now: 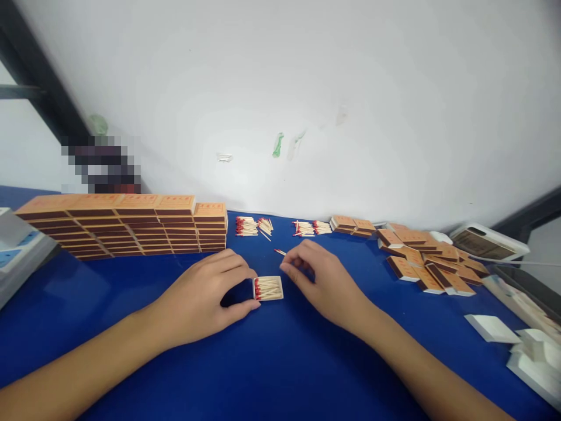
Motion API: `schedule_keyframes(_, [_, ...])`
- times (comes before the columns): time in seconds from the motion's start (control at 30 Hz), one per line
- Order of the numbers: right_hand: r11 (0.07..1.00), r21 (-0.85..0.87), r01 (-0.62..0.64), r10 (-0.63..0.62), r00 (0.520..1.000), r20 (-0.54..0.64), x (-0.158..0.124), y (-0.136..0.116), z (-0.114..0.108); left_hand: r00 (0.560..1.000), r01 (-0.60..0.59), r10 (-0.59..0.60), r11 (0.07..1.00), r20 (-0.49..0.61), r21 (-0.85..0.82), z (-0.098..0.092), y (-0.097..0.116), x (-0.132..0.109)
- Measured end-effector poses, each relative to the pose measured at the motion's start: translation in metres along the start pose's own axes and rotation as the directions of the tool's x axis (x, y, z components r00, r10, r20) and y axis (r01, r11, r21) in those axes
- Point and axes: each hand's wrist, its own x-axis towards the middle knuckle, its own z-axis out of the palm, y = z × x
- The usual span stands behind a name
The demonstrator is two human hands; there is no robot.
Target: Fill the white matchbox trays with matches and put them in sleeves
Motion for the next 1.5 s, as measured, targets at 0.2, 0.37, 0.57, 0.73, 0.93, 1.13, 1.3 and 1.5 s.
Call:
schedule_keyframes(0.2, [0.989,-0.098,-0.106,0.1,0.993,-0.064,0.017,0.029,0.004,1.0,0.007,-0.007,1.0,0.004,-0.016,0.001,0.0,-0.001])
schedule_keyframes(0.37, [0.985,-0.098,-0.142,0.143,0.99,0.002,0.015,0.029,0.0,1.0,0.021,-0.02,1.0,0.016,-0.018,0.0,-0.001,-0.002])
schedule_keyframes(0.57, [0.979,-0.094,-0.179,0.185,0.981,0.066,0.01,0.032,-0.01,1.0,0.026,-0.025,1.0,0.016,-0.017,0.0,-0.003,-0.002])
schedule_keyframes(0.73, [0.981,-0.101,-0.167,0.17,0.985,0.028,0.01,0.032,-0.005,0.999,0.028,-0.028,0.999,0.021,-0.023,0.0,-0.003,-0.002])
schedule_keyframes(0.93, [0.98,-0.082,-0.18,0.186,0.98,0.07,0.011,0.029,-0.008,1.0,0.022,-0.022,1.0,0.012,-0.017,0.001,-0.005,-0.001])
schedule_keyframes(1.13, [0.994,0.047,-0.094,0.093,0.996,0.017,0.006,0.005,-0.007,1.0,0.028,-0.028,0.999,0.007,-0.027,0.001,-0.003,0.0])
schedule_keyframes(1.3, [0.997,0.032,0.068,-0.07,0.995,0.065,-0.004,-0.018,0.013,1.0,0.02,-0.02,0.999,0.001,-0.045,-0.001,0.001,0.0])
schedule_keyframes(1.5, [0.996,0.011,0.091,-0.092,0.995,0.045,-0.007,-0.015,0.011,1.0,0.016,-0.015,0.999,0.018,-0.045,0.0,-0.001,0.0])
